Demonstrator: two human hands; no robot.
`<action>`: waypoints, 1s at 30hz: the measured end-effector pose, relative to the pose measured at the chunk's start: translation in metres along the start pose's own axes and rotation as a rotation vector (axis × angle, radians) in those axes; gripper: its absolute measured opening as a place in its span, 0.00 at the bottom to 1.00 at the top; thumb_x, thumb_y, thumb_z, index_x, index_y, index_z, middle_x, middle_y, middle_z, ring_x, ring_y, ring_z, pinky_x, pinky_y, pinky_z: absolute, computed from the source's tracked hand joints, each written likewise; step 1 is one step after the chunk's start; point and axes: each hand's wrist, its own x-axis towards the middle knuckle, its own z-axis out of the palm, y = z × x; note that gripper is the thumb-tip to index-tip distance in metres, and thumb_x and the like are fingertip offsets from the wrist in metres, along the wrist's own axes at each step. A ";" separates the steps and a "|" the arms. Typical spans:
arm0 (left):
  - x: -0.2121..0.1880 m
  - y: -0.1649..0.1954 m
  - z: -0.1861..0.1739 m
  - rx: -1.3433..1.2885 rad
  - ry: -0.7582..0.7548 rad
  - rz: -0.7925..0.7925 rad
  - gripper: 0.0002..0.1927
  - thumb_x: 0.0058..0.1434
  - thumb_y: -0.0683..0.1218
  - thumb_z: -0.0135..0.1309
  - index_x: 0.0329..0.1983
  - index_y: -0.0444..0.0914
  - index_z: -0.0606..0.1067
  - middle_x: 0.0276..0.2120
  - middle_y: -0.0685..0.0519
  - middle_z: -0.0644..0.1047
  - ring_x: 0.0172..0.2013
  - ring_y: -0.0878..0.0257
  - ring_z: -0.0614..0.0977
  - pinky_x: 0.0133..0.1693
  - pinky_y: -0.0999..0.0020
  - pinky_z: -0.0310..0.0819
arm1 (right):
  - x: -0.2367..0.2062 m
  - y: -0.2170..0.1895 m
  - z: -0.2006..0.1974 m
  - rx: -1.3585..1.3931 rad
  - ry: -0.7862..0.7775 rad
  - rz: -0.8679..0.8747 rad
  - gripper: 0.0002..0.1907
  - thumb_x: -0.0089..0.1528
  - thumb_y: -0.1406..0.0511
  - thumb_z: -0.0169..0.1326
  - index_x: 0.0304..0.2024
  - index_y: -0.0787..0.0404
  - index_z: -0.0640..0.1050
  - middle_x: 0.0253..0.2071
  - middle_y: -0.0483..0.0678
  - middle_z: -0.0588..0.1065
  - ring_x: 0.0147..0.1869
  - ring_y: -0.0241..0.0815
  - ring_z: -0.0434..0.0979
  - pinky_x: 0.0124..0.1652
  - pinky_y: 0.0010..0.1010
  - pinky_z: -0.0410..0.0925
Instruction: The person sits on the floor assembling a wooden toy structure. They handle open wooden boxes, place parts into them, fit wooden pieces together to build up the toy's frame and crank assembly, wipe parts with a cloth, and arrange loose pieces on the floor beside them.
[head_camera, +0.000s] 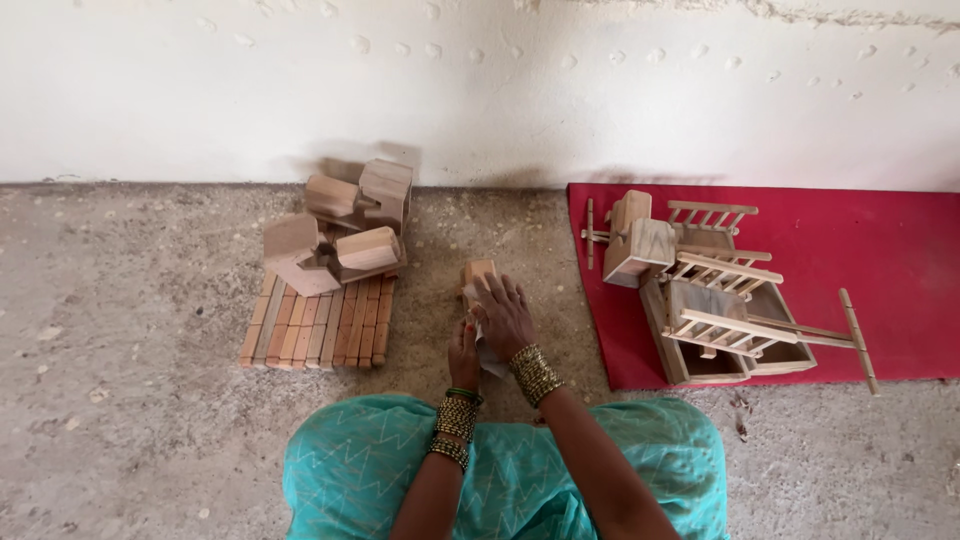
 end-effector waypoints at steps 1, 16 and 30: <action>0.001 0.001 0.001 0.057 0.002 -0.025 0.27 0.74 0.56 0.40 0.66 0.34 0.70 0.56 0.46 0.78 0.52 0.57 0.80 0.50 0.62 0.77 | -0.004 -0.001 0.000 -0.041 0.040 -0.005 0.22 0.71 0.56 0.48 0.66 0.52 0.66 0.73 0.53 0.64 0.79 0.59 0.54 0.72 0.50 0.50; -0.003 0.014 0.010 0.255 0.041 0.110 0.22 0.76 0.53 0.38 0.66 0.40 0.71 0.57 0.46 0.78 0.53 0.58 0.80 0.52 0.64 0.75 | -0.053 0.002 -0.004 0.875 0.219 0.894 0.19 0.73 0.59 0.45 0.47 0.69 0.78 0.33 0.54 0.76 0.34 0.44 0.73 0.36 0.35 0.68; -0.003 0.013 0.008 0.239 0.006 0.021 0.25 0.74 0.59 0.38 0.68 0.44 0.68 0.55 0.47 0.78 0.50 0.58 0.82 0.49 0.62 0.79 | -0.070 0.004 -0.003 1.457 0.153 0.906 0.31 0.79 0.52 0.49 0.60 0.79 0.79 0.44 0.70 0.74 0.38 0.62 0.69 0.36 0.49 0.63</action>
